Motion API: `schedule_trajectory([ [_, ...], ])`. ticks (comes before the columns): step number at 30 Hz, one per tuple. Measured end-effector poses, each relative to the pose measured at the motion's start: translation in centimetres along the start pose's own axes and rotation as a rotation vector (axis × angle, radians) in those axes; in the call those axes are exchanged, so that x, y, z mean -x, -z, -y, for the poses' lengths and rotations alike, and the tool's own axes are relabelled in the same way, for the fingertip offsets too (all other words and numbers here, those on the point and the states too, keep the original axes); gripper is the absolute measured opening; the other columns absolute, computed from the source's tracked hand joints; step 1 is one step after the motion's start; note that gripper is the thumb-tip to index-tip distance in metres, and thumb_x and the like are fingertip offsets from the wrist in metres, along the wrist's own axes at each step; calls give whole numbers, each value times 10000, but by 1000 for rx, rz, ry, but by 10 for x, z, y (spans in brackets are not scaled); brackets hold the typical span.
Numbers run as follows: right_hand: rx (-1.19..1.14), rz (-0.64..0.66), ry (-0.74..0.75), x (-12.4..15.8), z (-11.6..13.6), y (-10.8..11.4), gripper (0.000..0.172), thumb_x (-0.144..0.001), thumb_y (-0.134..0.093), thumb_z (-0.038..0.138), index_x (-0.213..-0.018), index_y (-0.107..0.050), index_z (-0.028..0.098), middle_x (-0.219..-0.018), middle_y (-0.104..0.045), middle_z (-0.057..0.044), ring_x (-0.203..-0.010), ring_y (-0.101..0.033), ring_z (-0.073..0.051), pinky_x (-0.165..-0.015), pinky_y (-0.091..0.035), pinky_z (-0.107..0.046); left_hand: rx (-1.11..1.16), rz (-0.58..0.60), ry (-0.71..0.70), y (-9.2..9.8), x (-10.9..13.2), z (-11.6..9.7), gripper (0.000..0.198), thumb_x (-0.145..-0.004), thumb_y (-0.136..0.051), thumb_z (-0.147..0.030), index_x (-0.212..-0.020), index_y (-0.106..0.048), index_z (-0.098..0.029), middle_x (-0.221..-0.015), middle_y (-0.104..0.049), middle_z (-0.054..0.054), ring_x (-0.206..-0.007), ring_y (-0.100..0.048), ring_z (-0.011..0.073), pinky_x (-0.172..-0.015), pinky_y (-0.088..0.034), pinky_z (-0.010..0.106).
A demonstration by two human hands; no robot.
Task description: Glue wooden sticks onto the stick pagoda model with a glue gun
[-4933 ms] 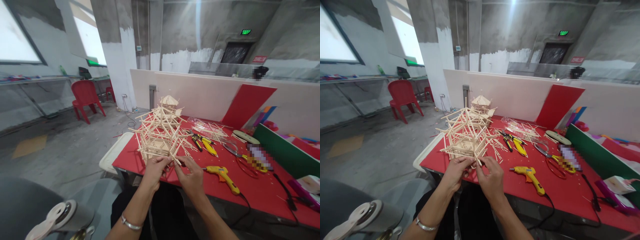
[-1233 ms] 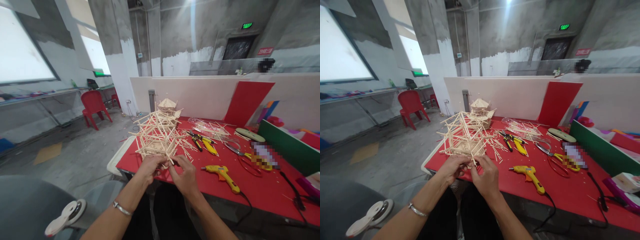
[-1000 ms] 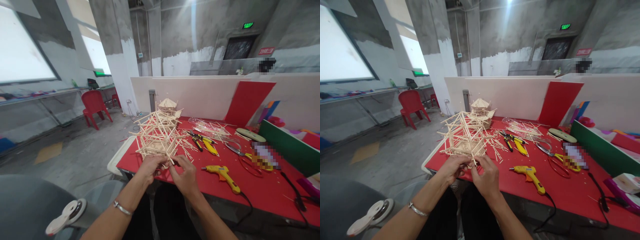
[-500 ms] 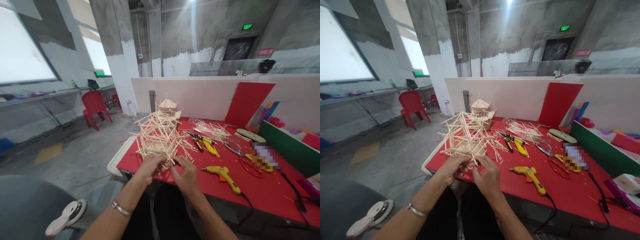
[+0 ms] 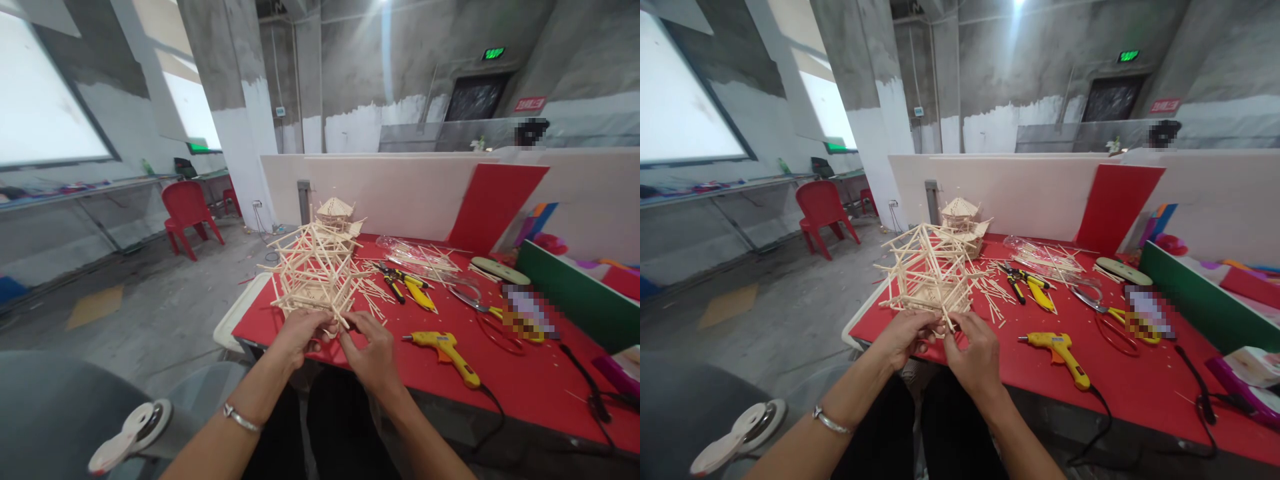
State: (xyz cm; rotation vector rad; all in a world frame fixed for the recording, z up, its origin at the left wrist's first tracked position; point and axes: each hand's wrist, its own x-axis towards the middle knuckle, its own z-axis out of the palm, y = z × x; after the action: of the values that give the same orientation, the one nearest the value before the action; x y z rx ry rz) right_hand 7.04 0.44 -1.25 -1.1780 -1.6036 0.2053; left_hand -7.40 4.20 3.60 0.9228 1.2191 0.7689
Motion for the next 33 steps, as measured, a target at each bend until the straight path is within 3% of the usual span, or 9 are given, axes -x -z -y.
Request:
schedule_trajectory([
  [13,5,-15,4,-1,2,0,270,-788,-558,162,-1027,-666,226,-912,-675,-54,-858,-638,-176,-782,-524,-306,-110,-15,-47,-1,-2,-1,256,-627,-680,-364,-697,-691,-118,-685,-663,53,-472,-497,71,-383,-251,158],
  [33,-10,-5,-3,-1,3,2,272,-798,-547,157,-1037,-660,222,-928,-672,-58,-877,-636,-176,-799,-524,-312,-94,-2,-21,-2,-1,-6,256,-587,-715,-342,-692,-694,-109,-654,-649,52,-473,-495,69,-375,-247,149],
])
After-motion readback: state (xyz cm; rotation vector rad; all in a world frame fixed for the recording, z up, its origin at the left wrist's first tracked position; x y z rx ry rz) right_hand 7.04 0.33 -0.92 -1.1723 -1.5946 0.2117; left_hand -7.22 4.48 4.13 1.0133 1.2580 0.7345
